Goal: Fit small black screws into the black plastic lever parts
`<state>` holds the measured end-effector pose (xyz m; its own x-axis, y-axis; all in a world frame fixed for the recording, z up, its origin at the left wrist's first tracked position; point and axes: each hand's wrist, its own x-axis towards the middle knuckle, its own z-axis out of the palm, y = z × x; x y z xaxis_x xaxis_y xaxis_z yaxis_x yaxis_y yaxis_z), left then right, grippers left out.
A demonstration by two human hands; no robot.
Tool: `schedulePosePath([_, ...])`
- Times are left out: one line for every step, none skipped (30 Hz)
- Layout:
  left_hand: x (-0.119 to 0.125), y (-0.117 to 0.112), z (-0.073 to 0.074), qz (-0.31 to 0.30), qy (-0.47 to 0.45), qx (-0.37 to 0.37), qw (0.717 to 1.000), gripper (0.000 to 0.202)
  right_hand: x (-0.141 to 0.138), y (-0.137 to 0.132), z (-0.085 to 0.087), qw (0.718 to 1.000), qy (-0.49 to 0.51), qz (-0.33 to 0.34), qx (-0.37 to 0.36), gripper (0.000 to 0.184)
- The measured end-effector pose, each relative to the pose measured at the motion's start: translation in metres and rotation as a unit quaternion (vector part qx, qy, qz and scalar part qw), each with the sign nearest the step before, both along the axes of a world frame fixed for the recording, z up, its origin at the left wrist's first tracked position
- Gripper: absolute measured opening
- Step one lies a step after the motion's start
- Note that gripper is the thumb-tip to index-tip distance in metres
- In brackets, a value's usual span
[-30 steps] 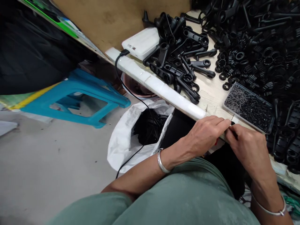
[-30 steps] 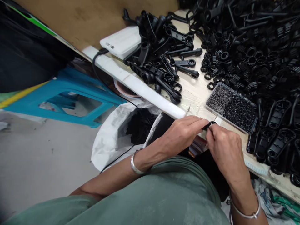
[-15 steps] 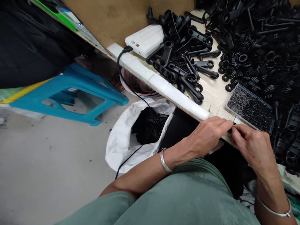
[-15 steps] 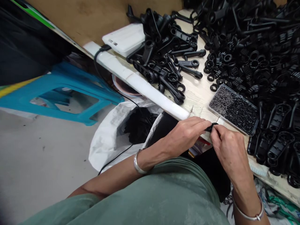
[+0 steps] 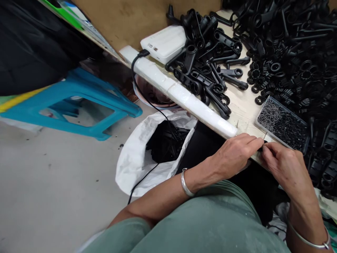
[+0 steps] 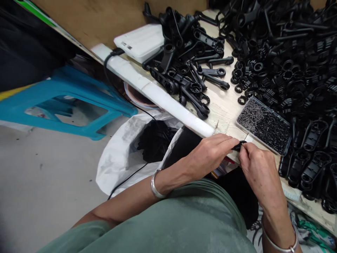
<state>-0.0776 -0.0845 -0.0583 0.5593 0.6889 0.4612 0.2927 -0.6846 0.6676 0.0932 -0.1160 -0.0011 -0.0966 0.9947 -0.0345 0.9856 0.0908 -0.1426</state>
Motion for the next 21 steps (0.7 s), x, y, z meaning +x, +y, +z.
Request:
schedulePosePath([0.000,0.000,0.000,0.001,-0.003,-0.001,1.000,0.021,0.000,0.000,-0.001,1.000,-0.008,0.007,0.001,0.033])
schedulePosePath([0.000,0.000,0.000,0.002,-0.005,-0.001,1.000,0.022,0.001,0.000,-0.001,1.000,-0.017,0.015,0.003,0.034])
schedulePosePath([0.000,0.000,0.000,0.003,-0.005,-0.001,1.000,0.022,0.001,0.000,-0.002,0.999,-0.028,0.024,0.006,0.034])
schedulePosePath([0.000,0.000,0.000,0.004,-0.006,0.000,1.000,0.022,0.001,0.000,-0.002,0.998,-0.043,0.033,0.010,0.035])
schedulePosePath([0.000,0.000,-0.001,0.005,-0.008,0.002,1.000,0.022,0.001,0.000,-0.002,0.997,-0.062,0.042,0.014,0.035])
schedulePosePath([0.001,0.000,-0.001,0.006,-0.010,0.004,1.000,0.021,-0.001,0.000,-0.002,0.995,-0.087,0.052,0.017,0.035])
schedulePosePath([0.001,0.000,-0.002,0.007,-0.012,0.007,1.000,0.021,-0.003,0.000,-0.001,0.991,-0.115,0.061,0.017,0.033])
schedulePosePath([0.002,0.000,-0.003,0.010,-0.016,0.010,1.000,0.021,-0.006,-0.001,0.000,0.987,-0.145,0.068,0.015,0.031])
schedulePosePath([0.003,0.000,-0.004,0.015,-0.022,0.014,1.000,0.022,-0.011,-0.001,0.002,0.982,-0.175,0.072,0.012,0.028])
schedulePosePath([0.003,0.000,-0.005,0.021,-0.027,0.017,0.999,0.022,-0.017,-0.002,0.003,0.977,-0.203,0.071,0.007,0.025])
schedulePosePath([0.004,0.000,-0.006,0.030,-0.033,0.020,0.999,0.022,-0.023,-0.003,0.004,0.971,-0.229,0.063,0.000,0.021])
schedulePosePath([0.005,-0.001,-0.006,0.037,-0.040,0.023,0.998,0.023,-0.030,-0.003,0.006,0.967,-0.250,0.053,-0.009,0.019])
schedulePosePath([0.005,-0.001,-0.007,0.045,-0.047,0.024,0.998,0.024,-0.036,-0.003,0.007,0.963,-0.265,0.042,-0.019,0.019])
schedulePosePath([0.006,-0.001,-0.008,0.050,-0.053,0.026,0.997,0.025,-0.040,-0.002,0.007,0.961,-0.272,0.030,-0.028,0.020])
schedulePosePath([0.006,-0.001,-0.008,0.052,-0.058,0.029,0.997,0.025,-0.042,-0.002,0.007,0.962,-0.270,0.019,-0.033,0.020])
schedulePosePath([0.006,-0.001,-0.009,0.055,-0.063,0.032,0.996,0.024,-0.042,-0.001,0.006,0.966,-0.256,0.010,-0.033,0.020])
schedulePosePath([0.006,-0.001,-0.010,0.058,-0.067,0.038,0.995,0.022,-0.038,0.000,0.004,0.974,-0.226,0.003,-0.029,0.018])
schedulePosePath([0.006,-0.001,-0.011,0.065,-0.073,0.045,0.994,0.019,-0.032,0.000,0.002,0.984,-0.176,-0.007,-0.026,0.017])
schedulePosePath([0.006,-0.001,-0.012,0.074,-0.079,0.051,0.993,0.017,-0.024,0.000,-0.001,0.994,-0.102,-0.019,-0.028,0.018])
schedulePosePath([0.006,-0.002,-0.013,0.083,-0.084,0.057,0.991,0.014,-0.016,-0.002,-0.004,0.999,-0.005,-0.037,-0.032,0.020])
schedulePosePath([0.007,-0.003,-0.013,0.093,-0.090,0.060,0.990,0.011,-0.008,-0.004,-0.008,0.991,0.112,-0.063,-0.042,0.022])
